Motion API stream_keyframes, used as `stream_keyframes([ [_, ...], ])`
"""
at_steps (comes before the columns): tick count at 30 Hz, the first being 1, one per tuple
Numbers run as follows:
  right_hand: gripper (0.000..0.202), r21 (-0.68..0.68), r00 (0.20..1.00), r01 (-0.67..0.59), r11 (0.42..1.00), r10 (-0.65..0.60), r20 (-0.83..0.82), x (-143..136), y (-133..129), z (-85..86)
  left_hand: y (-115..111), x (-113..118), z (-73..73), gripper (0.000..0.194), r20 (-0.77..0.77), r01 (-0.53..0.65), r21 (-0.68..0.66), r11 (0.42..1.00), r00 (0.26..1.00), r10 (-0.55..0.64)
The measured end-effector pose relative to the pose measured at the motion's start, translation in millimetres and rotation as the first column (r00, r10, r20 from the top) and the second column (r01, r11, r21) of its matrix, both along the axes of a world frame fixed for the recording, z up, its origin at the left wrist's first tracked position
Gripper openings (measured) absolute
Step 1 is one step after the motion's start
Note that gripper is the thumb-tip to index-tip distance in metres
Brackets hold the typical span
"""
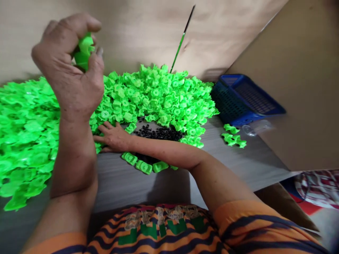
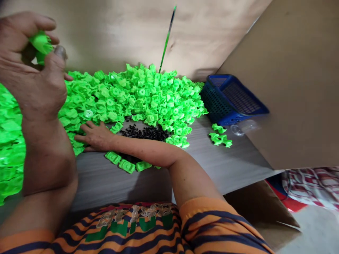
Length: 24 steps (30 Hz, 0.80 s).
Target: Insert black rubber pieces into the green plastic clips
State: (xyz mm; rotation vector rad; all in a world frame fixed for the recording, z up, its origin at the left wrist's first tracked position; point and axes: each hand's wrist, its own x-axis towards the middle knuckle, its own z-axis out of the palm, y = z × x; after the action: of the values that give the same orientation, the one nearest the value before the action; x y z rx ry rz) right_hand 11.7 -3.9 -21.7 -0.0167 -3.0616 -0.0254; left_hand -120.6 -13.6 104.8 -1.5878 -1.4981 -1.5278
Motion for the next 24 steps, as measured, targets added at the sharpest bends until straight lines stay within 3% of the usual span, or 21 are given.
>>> stream_keyframes([
  [1, 0.054, 0.001, 1.0, -0.005, 1.0, 0.005, 0.004, 0, 2, -1.5, -3, 5, 3.3, 0.066, -0.137, 0.043, -0.025, 0.999, 0.989, -0.046],
  [2, 0.054, 0.002, 1.0, -0.011, 1.0, 0.011, 0.008, 0, 4, -3.0, -6, 10, 5.6, 0.065, -0.167, 0.053, -0.012, 0.998, 0.984, -0.055],
  [10, 0.052, 0.02, 0.999, -0.045, 0.999, 0.045, -0.003, -7, 20, -9.3, -5, 25, 5.2, 0.052, -0.128, 0.091, 0.103, 0.99, 0.989, -0.078],
  [19, 0.038, 0.075, 0.999, -0.045, 0.996, 0.044, 0.004, -7, 25, 1.1, -5, 27, 6.8, 0.049, -0.05, 0.006, 0.027, 1.0, 0.999, -0.004],
  [24, 0.035, 0.095, 0.998, -0.031, 0.995, 0.036, -0.051, 10, 17, 7.4, -6, 23, 8.3, 0.045, -0.064, 0.04, 0.009, 0.999, 0.997, -0.039],
])
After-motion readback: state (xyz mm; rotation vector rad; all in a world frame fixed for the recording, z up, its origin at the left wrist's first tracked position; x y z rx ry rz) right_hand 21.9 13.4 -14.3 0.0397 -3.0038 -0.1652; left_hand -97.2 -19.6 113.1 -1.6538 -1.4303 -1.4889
